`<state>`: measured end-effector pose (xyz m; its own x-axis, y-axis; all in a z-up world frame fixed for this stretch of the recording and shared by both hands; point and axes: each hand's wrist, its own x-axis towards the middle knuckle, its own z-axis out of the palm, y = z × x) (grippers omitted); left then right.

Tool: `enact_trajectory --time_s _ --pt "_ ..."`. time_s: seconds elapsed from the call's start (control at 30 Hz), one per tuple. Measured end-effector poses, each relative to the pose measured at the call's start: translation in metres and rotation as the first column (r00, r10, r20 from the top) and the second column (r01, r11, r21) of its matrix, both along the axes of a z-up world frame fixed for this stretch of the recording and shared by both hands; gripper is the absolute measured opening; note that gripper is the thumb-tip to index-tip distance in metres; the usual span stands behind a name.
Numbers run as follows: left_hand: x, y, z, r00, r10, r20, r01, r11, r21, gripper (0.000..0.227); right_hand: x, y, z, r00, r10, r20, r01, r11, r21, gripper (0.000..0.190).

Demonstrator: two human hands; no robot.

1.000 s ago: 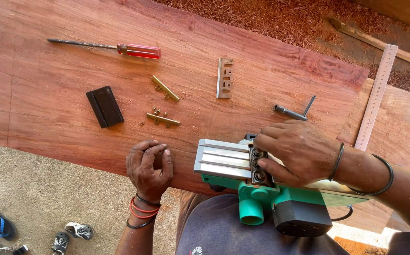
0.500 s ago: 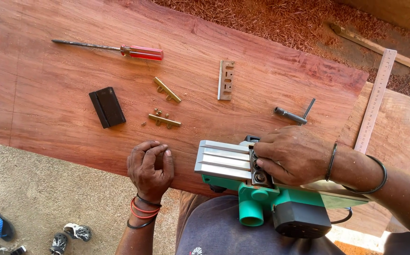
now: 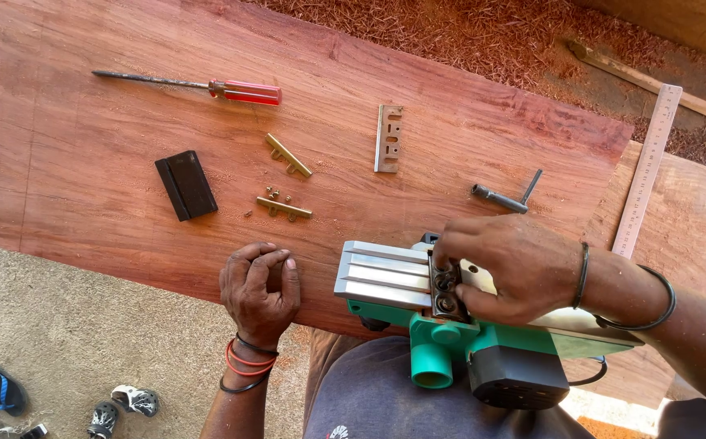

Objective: The person uses a screwdriver to remove a small metal plate from a wooden board, then positions the plate with bearings onto a green electric planer and tightens its screws by hand, pressing the parts together to secure them.

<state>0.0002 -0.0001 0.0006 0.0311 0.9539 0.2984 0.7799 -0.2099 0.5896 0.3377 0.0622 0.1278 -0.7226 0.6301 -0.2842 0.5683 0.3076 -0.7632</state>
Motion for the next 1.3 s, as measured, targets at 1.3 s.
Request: enact_trajectory --time_s 1.3 --pt "-0.001 -0.001 0.000 0.999 -0.020 0.028 0.020 1.000 0.000 0.008 0.027 0.026 -0.049 0.884 -0.299 0.359 0.253 0.953 0.170 0.021"
